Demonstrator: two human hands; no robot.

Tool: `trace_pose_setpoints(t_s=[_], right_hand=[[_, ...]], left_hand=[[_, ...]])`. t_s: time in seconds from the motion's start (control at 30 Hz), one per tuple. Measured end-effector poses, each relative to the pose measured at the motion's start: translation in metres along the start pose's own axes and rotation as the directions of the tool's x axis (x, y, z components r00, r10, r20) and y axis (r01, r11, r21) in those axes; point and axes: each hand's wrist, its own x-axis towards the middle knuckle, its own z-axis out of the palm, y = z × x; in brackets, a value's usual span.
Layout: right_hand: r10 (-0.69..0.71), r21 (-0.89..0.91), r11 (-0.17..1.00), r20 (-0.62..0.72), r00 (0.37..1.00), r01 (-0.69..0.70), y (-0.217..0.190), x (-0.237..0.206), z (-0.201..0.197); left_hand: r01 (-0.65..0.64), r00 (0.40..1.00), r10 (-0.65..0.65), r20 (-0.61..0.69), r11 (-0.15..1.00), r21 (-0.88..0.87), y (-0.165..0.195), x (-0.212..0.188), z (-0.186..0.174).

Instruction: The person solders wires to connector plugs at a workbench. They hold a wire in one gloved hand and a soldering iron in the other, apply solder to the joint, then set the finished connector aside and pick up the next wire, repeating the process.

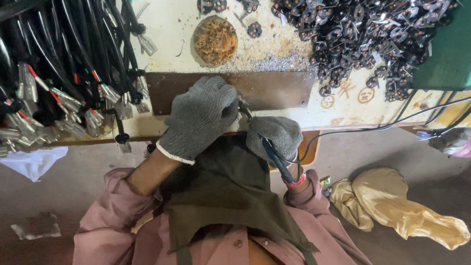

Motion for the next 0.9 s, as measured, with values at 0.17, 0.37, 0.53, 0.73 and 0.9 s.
trace_pose_setpoints(t_s=[0.17, 0.37, 0.53, 0.73, 0.9], right_hand=[[0.071, -0.067, 0.995, 0.047, 0.996, -0.067, 0.001, -0.004, 0.0], [0.015, -0.031, 0.999, 0.013, 1.0, -0.015, -0.004, 0.003, -0.004], [-0.003, -0.042, 0.999, -0.002, 1.0, 0.003, -0.008, 0.008, -0.004], [-0.034, -0.042, 0.998, 0.047, 0.998, 0.036, -0.012, 0.023, -0.006], [-0.073, 0.011, 0.997, 0.067, 0.995, 0.073, -0.014, 0.031, -0.009]], left_hand=[[0.006, 1.0, -0.006, 0.011, 1.0, -0.021, -0.002, -0.001, -0.001], [0.015, 1.0, -0.015, -0.006, 1.0, -0.002, -0.002, 0.001, -0.002], [0.04, 0.999, -0.04, 0.009, 0.999, 0.003, -0.001, 0.002, -0.001], [0.036, 0.999, -0.035, 0.032, 0.999, -0.021, -0.002, 0.004, -0.003], [0.008, 1.0, -0.008, 0.008, 1.0, 0.004, -0.003, 0.004, -0.001]])
